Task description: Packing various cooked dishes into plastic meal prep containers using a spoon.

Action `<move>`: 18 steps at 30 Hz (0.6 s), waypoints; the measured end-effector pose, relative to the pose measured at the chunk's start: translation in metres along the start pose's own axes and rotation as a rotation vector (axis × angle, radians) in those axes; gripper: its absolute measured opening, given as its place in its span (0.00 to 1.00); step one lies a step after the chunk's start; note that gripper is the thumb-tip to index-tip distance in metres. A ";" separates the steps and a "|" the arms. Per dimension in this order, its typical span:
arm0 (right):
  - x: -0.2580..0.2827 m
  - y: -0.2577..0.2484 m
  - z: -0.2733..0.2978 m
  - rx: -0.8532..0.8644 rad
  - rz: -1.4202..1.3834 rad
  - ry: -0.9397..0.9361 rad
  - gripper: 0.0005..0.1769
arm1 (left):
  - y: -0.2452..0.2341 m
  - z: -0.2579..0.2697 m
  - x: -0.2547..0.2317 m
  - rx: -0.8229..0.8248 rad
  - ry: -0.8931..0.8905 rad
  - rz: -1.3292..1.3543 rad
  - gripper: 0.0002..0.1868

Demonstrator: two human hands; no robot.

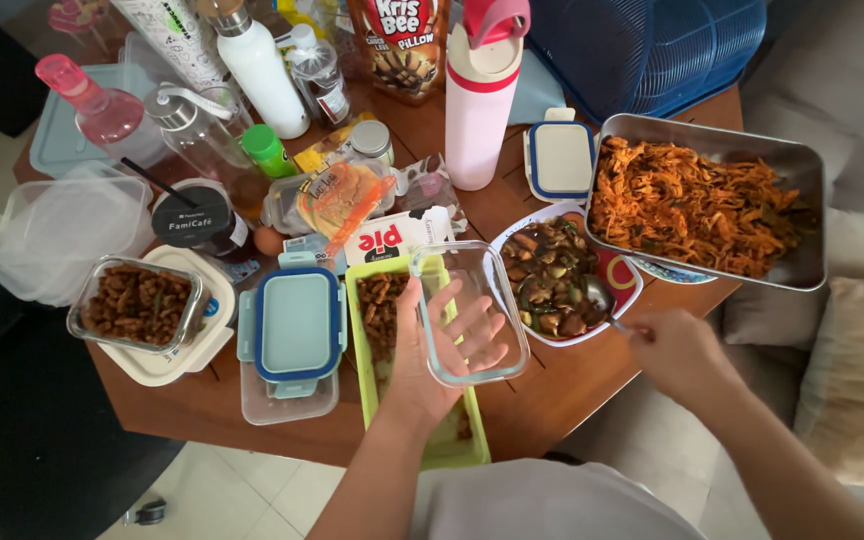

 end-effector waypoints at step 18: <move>-0.002 0.022 -0.011 -0.041 -0.101 -0.018 0.17 | -0.007 0.003 -0.002 0.013 -0.014 0.008 0.49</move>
Point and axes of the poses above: each hand's wrist, its own z-axis away from the middle knuckle, its own y-axis out of the palm, x = y × z, the point moved 3 cm from there along -z, towards the middle knuckle, and after that the axes turned 11 degrees about y, right-handed, at the moved point
